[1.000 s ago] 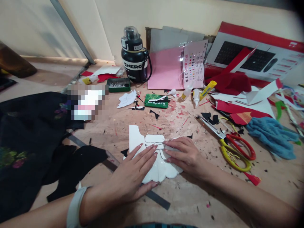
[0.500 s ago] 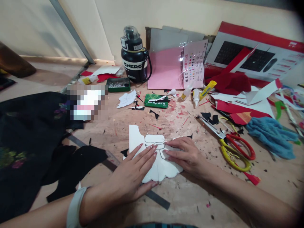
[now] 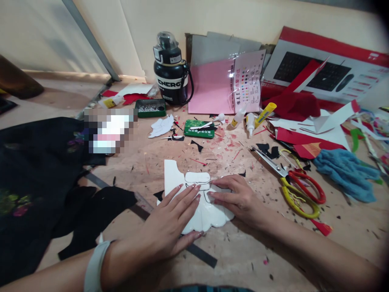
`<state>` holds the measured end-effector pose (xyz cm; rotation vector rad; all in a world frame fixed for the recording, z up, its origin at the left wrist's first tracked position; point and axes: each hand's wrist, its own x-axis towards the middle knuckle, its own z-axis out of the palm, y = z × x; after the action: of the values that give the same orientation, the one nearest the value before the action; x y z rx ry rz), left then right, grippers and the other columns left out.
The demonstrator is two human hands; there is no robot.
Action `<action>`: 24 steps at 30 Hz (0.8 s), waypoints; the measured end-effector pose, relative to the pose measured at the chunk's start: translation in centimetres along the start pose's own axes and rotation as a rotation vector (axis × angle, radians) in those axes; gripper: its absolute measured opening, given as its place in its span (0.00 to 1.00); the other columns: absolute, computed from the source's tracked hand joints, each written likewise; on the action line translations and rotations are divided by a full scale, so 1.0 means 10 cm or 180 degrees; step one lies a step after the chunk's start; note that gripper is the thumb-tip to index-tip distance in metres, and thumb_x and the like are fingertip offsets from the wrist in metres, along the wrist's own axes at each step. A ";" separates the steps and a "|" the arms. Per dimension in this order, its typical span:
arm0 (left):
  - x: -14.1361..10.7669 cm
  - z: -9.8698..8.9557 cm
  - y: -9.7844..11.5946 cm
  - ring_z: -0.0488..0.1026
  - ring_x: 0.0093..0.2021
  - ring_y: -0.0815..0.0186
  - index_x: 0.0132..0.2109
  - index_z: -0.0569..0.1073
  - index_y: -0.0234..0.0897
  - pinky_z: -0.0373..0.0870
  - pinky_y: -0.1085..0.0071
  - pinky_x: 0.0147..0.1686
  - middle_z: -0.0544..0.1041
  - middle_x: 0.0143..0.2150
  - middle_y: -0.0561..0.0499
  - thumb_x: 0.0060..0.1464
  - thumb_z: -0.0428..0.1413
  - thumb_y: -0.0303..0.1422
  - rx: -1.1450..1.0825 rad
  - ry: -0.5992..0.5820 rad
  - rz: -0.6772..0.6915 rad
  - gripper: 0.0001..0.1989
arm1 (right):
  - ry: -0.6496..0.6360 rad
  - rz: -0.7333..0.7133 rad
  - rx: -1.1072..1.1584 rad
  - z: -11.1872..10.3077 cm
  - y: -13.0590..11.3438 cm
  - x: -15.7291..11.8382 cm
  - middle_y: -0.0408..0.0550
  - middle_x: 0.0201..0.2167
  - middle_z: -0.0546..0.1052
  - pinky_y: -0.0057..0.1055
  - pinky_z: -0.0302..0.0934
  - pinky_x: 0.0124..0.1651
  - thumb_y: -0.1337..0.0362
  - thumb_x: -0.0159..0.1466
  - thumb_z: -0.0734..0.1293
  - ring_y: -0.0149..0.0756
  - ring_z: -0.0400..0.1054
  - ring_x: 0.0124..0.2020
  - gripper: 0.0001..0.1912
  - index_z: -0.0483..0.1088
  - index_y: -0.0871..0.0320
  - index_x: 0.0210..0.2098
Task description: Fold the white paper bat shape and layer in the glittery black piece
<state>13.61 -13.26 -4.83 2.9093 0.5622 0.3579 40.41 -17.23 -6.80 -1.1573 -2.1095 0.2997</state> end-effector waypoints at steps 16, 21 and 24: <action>0.02 0.04 0.14 0.74 0.55 0.53 0.59 0.70 0.27 0.70 0.57 0.54 0.77 0.56 0.39 0.67 0.51 0.36 0.0110 0.0211 0.0232 0.20 | 0.0015 -0.0014 -0.0017 0.02 0.01 0.01 0.51 0.49 0.78 0.43 0.65 0.50 0.67 0.70 0.66 0.40 0.71 0.48 0.10 0.78 0.50 0.47; 0.03 0.02 0.14 0.74 0.55 0.53 0.60 0.69 0.28 0.70 0.57 0.54 0.77 0.56 0.39 0.68 0.51 0.37 0.0125 0.0092 0.0214 0.21 | 0.0109 -0.0049 0.0000 0.01 0.02 -0.01 0.51 0.48 0.78 0.41 0.66 0.49 0.65 0.69 0.67 0.39 0.71 0.47 0.09 0.77 0.50 0.47; 0.03 0.01 0.14 0.74 0.55 0.53 0.60 0.69 0.28 0.70 0.57 0.54 0.77 0.56 0.38 0.67 0.52 0.37 0.0055 0.0094 0.0202 0.21 | 0.0118 0.0012 -0.0059 -0.05 0.03 -0.04 0.50 0.45 0.79 0.41 0.65 0.47 0.63 0.67 0.70 0.39 0.72 0.45 0.11 0.76 0.51 0.49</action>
<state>14.42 -14.41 -4.59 2.9482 0.4805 0.4071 41.08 -17.39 -6.78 -1.1690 -2.0821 0.2592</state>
